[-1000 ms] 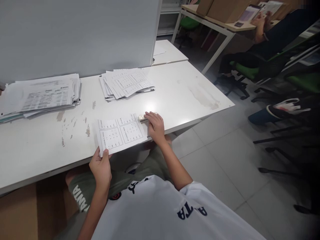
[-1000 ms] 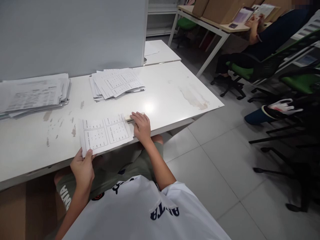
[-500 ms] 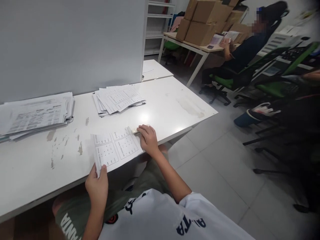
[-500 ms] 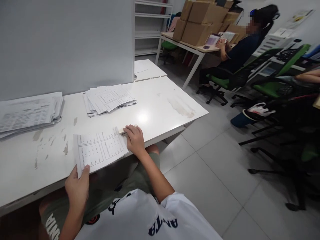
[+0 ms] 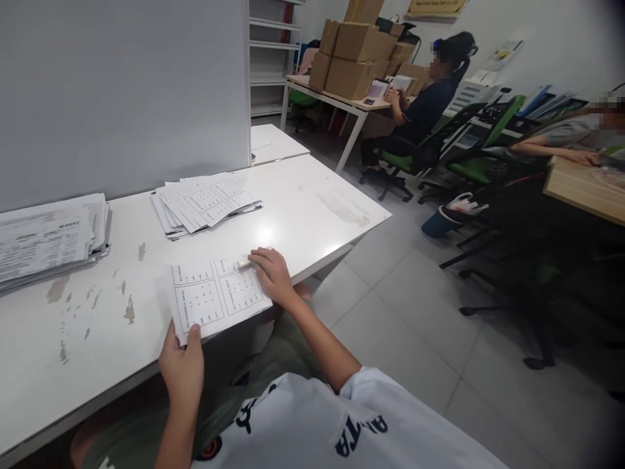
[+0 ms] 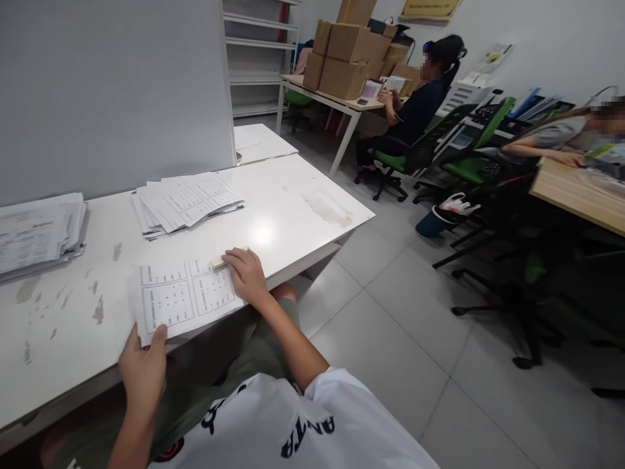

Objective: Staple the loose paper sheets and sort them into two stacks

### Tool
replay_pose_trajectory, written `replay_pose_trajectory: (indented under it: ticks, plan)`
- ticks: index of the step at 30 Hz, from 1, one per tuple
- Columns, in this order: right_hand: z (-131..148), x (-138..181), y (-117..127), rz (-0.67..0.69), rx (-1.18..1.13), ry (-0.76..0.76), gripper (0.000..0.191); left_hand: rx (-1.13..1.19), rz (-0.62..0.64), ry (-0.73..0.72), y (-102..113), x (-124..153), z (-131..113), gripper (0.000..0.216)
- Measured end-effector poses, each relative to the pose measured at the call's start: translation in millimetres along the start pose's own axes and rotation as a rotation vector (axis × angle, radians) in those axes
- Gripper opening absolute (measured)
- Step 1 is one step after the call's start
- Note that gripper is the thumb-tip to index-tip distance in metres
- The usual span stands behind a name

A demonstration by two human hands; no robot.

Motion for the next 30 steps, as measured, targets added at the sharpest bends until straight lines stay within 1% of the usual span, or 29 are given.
replay_pose_trajectory:
  ticks: [3,6,8,10,12,14,16,18,19,21,23,26,28,30]
  plan:
    - [-0.3,-2.7,10.3,0.047,0.034,-0.027,0.040,0.062,0.013,-0.026,-4.6,9.0,-2.9,0.058]
    - [5.7,-17.7,25.3,0.029,0.088,0.003,0.041,0.081,0.031,-0.061,-8.0,23.9,-8.5,0.083]
    - [13.8,-38.7,28.3,0.043,0.108,0.076,0.042,0.006,0.047,-0.129,-10.2,35.0,-12.3,0.094]
    - [23.6,-66.9,22.3,0.099,0.141,0.147,0.042,-0.113,0.059,-0.229,-11.1,46.0,-14.4,0.093]
    - [33.2,-98.3,9.8,0.191,0.189,0.188,0.045,-0.200,0.046,-0.328,-7.9,55.5,-12.6,0.088]
    - [41.8,-127.5,-2.8,0.276,0.227,0.235,0.051,-0.247,0.023,-0.413,0.4,62.4,-6.5,0.084]
    - [46.9,-149.4,-11.6,0.312,0.245,0.291,0.058,-0.309,-0.008,-0.494,12.3,67.5,2.7,0.081]
    - [46.5,-158.6,-18.4,0.310,0.240,0.337,0.061,-0.373,-0.040,-0.573,25.1,72.5,13.7,0.078]
    - [43.8,-157.4,-22.7,0.311,0.232,0.349,0.062,-0.396,-0.055,-0.606,30.7,75.3,19.5,0.075]
    - [34.5,-144.2,-35.3,0.342,0.215,0.343,0.062,-0.412,-0.073,-0.647,38.9,81.4,31.6,0.068]
    - [21.6,-122.2,-52.6,0.416,0.208,0.295,0.060,-0.389,-0.070,-0.643,41.8,86.5,43.4,0.060]
    - [4.4,-92.4,-76.4,0.511,0.209,0.179,0.059,-0.313,-0.049,-0.534,38.6,88.5,57.1,0.046]
    - [-0.2,-83.6,-84.7,0.517,0.211,0.140,0.059,-0.217,-0.005,-0.376,32.0,84.1,61.8,0.041]
    - [0.2,-83.4,-87.4,0.529,0.214,0.129,0.058,-0.058,0.086,-0.143,20.4,76.4,63.3,0.045]
Point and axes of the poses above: each hand's wrist, its own x-axis away from the middle knuckle, its own y-axis out of the back of the hand, z = x × y, the point moved 4 cm from there along -x, towards the middle knuckle, and after that the axes turned 4 degrees about x, right-handed, at the moved point
